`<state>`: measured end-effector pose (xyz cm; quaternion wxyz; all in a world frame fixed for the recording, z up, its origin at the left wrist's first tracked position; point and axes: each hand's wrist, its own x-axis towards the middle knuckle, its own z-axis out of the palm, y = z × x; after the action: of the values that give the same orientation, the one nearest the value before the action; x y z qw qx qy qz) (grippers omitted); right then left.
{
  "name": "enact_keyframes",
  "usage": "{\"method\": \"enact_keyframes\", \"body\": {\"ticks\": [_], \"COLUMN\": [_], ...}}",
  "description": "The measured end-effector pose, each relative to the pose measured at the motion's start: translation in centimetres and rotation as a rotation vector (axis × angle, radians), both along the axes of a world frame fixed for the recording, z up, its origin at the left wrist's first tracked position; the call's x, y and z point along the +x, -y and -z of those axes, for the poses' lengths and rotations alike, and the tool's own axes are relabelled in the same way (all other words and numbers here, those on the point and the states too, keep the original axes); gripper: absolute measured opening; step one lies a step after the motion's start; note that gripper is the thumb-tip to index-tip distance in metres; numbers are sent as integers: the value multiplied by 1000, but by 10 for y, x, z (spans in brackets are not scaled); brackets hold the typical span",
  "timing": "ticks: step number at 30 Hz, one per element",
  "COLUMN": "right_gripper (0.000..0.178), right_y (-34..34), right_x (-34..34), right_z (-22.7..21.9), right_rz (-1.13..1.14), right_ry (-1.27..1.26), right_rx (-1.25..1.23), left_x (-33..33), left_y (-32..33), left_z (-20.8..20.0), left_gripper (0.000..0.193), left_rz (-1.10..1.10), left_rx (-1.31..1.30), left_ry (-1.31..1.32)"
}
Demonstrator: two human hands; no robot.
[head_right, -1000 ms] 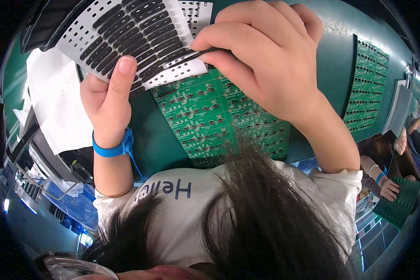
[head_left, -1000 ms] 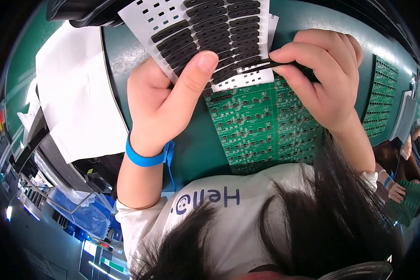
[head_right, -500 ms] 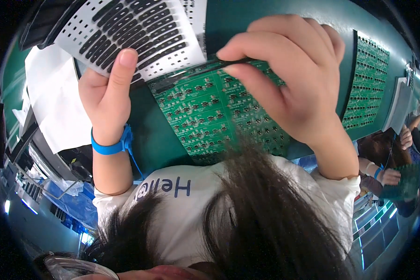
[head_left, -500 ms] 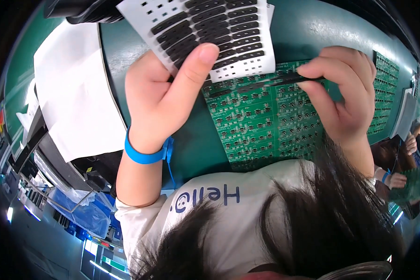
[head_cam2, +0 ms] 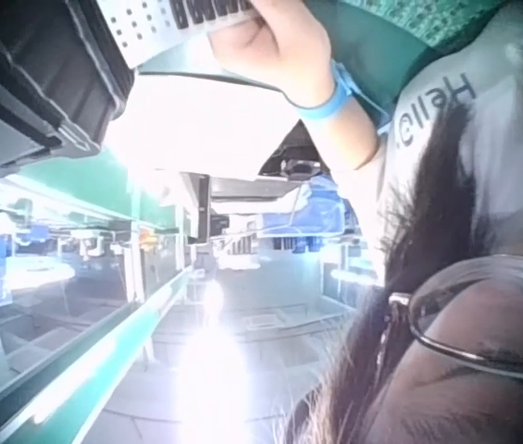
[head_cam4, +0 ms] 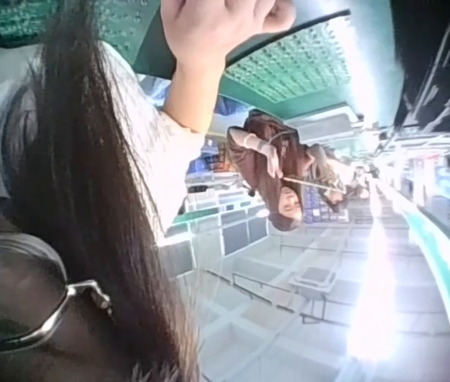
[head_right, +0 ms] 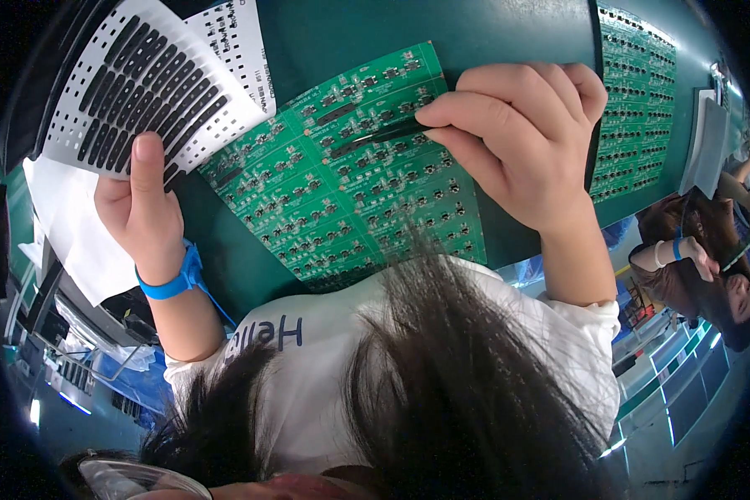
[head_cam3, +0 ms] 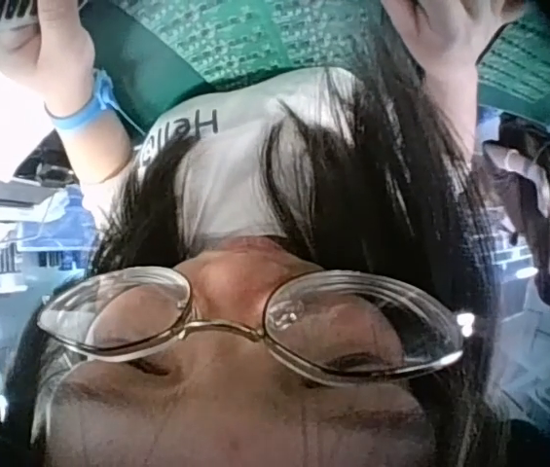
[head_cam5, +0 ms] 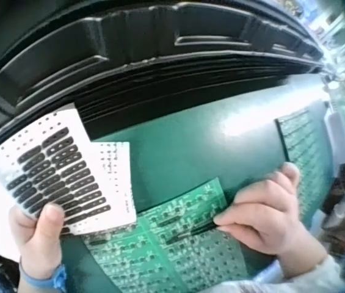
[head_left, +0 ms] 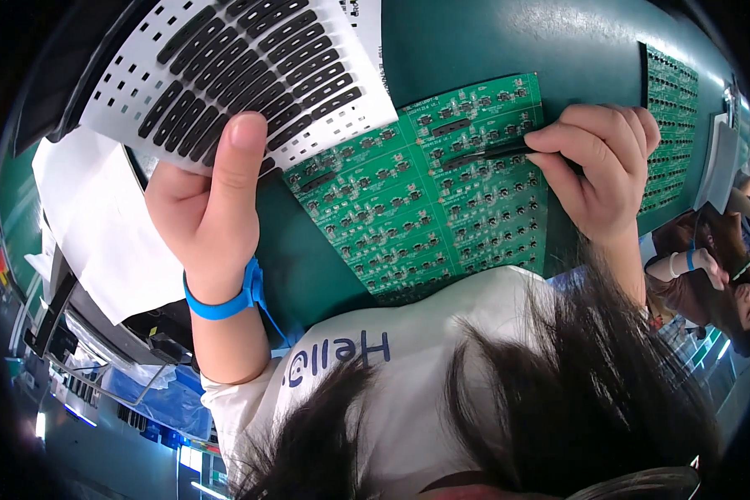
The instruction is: The person assembles electronic components onto printed circuit boards using tweezers at a workstation.
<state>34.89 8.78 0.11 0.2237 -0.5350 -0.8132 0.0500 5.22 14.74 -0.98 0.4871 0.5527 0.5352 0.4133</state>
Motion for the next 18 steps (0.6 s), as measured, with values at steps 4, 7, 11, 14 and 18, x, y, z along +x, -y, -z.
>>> {"method": "enact_keyframes", "body": {"ticks": [4, 7, 11, 14, 18], "right_gripper": [20, 20, 21, 22, 25], "right_y": [0, 0, 1, 1, 1], "right_x": [4, 4, 4, 4, 7], "right_z": [2, 3, 2, 3, -1], "right_rz": [-23, -33, -35, -30, -72], "right_ry": [3, -6, -8, -15, 32], "right_rx": [26, 29, 34, 48, 18], "left_x": [3, -1, 0, 1, 0], "left_y": [0, 0, 0, 1, 1], "left_z": [-1, 0, 1, -1, 0], "left_gripper": [16, 17, 17, 16, 16], "left_rz": [-27, 6, -16, -30, -42], "left_rx": [-3, 11, 29, 33, -1], "left_ry": [-20, -17, -38, -52, -16]}}
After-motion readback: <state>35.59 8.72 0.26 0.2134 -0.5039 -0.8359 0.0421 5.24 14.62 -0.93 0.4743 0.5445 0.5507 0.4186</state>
